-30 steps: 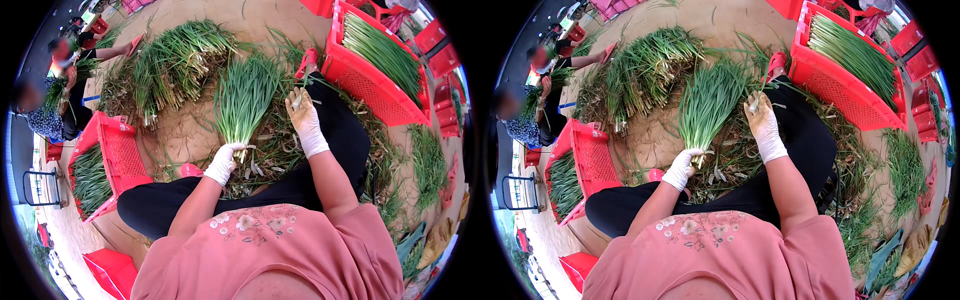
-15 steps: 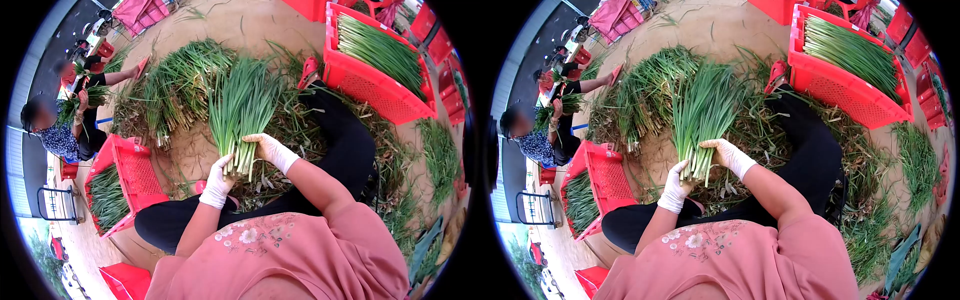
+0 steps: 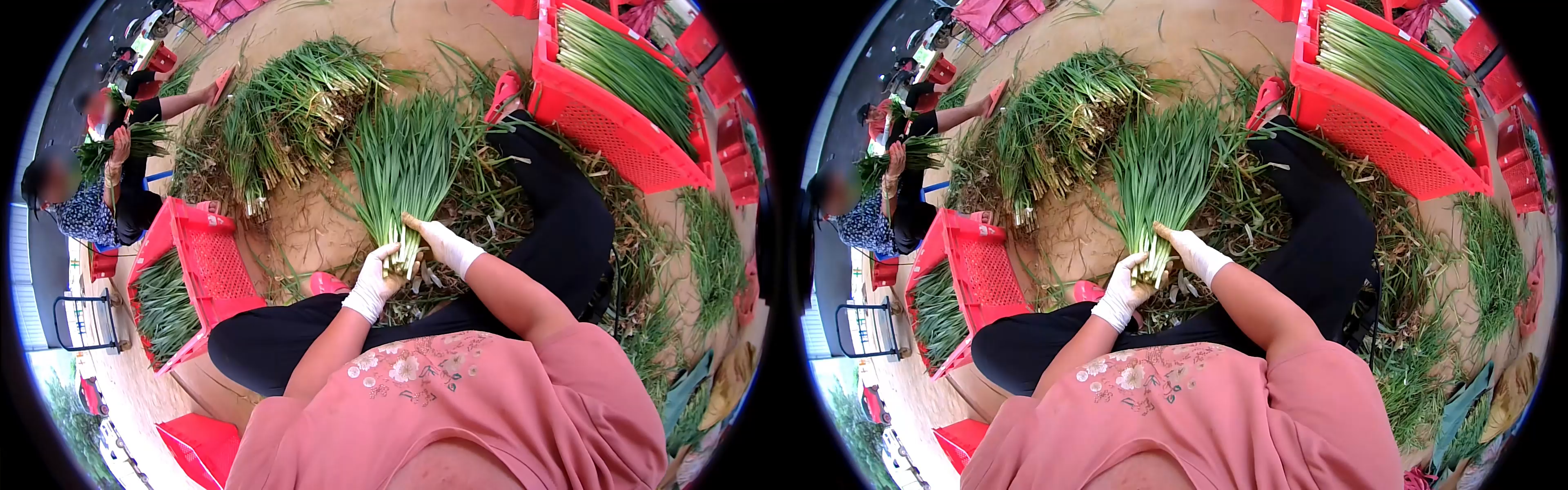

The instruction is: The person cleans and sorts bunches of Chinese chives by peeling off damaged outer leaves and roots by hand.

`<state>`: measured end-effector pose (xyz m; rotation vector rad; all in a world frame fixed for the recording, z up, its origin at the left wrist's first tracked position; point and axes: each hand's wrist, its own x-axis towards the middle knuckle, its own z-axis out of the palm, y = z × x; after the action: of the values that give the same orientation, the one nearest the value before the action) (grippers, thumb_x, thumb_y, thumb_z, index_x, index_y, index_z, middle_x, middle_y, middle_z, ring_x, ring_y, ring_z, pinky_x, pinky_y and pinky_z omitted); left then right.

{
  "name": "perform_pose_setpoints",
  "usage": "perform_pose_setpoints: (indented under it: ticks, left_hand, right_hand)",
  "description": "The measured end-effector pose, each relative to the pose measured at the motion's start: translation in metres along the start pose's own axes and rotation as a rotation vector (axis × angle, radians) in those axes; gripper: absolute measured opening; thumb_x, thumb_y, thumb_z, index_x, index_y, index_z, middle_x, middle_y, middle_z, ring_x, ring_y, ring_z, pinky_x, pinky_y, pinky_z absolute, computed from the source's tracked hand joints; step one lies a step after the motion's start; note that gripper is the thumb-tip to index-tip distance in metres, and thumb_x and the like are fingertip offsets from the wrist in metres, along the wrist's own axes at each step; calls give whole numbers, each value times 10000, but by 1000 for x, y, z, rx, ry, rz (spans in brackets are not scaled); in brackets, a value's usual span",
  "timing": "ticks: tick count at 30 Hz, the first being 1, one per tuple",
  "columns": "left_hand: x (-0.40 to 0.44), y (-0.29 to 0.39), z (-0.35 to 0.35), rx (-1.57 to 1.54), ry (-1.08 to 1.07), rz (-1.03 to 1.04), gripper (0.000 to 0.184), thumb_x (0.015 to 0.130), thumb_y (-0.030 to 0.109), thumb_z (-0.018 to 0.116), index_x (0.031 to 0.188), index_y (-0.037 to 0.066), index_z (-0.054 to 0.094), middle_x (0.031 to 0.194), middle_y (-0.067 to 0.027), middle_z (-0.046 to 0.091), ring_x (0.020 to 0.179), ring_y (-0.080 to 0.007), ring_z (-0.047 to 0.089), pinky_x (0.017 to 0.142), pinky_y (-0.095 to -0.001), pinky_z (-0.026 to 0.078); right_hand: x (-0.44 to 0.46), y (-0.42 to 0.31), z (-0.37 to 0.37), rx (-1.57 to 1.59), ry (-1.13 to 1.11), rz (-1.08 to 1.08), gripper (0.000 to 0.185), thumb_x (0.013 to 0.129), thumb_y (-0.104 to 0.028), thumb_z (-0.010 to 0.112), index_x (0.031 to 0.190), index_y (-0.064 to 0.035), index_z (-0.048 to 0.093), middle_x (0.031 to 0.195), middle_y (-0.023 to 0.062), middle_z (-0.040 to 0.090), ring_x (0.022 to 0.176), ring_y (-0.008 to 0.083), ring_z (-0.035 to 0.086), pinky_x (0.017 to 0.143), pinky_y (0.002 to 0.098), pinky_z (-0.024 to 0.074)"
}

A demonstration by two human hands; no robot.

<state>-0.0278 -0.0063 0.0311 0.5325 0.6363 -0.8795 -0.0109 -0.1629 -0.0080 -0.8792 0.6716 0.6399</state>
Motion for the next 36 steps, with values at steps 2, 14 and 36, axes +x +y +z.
perform_pose_setpoints:
  ticks: [2, 14, 36]
  left_hand:
    - [5, -2, -9, -2, 17, 4, 372, 849, 161, 481, 1164, -37, 467, 1065, -233, 574, 908, -352, 591, 720, -428, 512]
    - [3, -4, -13, 110, 85, 39, 219, 734, 21, 591, 951, 31, 566, 868, -105, 619, 808, -250, 596, 740, -405, 490]
    - [15, 4, -32, 113, 80, 27, 237, 710, -29, 551, 946, -16, 536, 835, -124, 597, 722, -236, 593, 654, -352, 506]
  right_hand:
    - [3, 1, -2, -73, 317, -207, 519, 780, -331, 677, 1114, 36, 528, 1101, 163, 564, 979, 244, 564, 857, 341, 435]
    - [-11, -27, 16, -1009, 144, -383, 309, 740, -214, 636, 941, 20, 629, 828, 166, 638, 792, 251, 612, 744, 328, 467]
    - [-42, -30, -6, -374, -419, -92, 425, 814, -127, 653, 1149, 82, 497, 1012, 95, 600, 932, 163, 560, 838, 267, 430]
